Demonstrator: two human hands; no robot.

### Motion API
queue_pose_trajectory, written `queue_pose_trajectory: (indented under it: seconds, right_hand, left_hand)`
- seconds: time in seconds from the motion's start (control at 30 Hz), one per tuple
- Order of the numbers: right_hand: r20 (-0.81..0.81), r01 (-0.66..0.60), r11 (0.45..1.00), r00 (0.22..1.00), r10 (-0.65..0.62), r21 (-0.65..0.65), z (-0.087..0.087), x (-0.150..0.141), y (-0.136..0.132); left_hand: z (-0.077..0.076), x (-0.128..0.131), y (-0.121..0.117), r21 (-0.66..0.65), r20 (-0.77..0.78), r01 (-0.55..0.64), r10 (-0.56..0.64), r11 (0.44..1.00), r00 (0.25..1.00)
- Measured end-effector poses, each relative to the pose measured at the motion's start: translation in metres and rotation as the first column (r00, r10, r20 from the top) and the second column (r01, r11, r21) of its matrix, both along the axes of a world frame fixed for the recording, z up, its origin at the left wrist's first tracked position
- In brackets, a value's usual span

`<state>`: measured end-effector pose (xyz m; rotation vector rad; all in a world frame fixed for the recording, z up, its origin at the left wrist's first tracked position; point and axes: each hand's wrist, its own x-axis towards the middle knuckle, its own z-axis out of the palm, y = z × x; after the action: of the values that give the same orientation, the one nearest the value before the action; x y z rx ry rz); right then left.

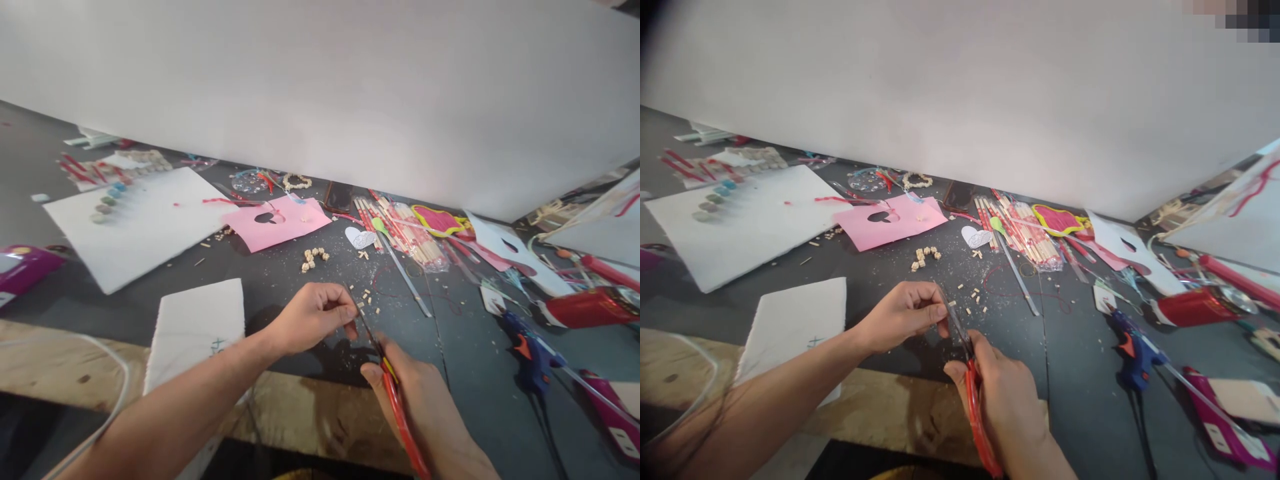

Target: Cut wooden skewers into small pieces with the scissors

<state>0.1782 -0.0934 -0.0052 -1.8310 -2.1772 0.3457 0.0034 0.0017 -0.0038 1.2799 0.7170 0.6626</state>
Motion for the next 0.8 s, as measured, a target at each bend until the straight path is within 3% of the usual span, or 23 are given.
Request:
queue_pose_trajectory:
  seconds: [0.27, 0.57, 0.8]
  right_hand:
    - [0.192, 0.032, 0.995, 0.980, -0.049, 0.091, 0.002, 0.001, -0.003]
    - [0.286, -0.053, 0.986, 0.958, 0.005, 0.160, -0.005, 0.002, -0.007]
    - [0.210, -0.079, 0.979, 0.977, 0.039, 0.187, -0.009, 0.002, -0.001]
  left_hand:
    - [0.004, -0.003, 0.000, 0.016, 0.011, 0.048, -0.049, 0.999, 0.999]
    - [-0.001, -0.005, 0.001, -0.170, 0.120, 0.197, -0.178, 0.965, 0.977]
    - [-0.001, 0.000, 0.000, -0.152, 0.019, 0.101, -0.099, 0.983, 0.995]
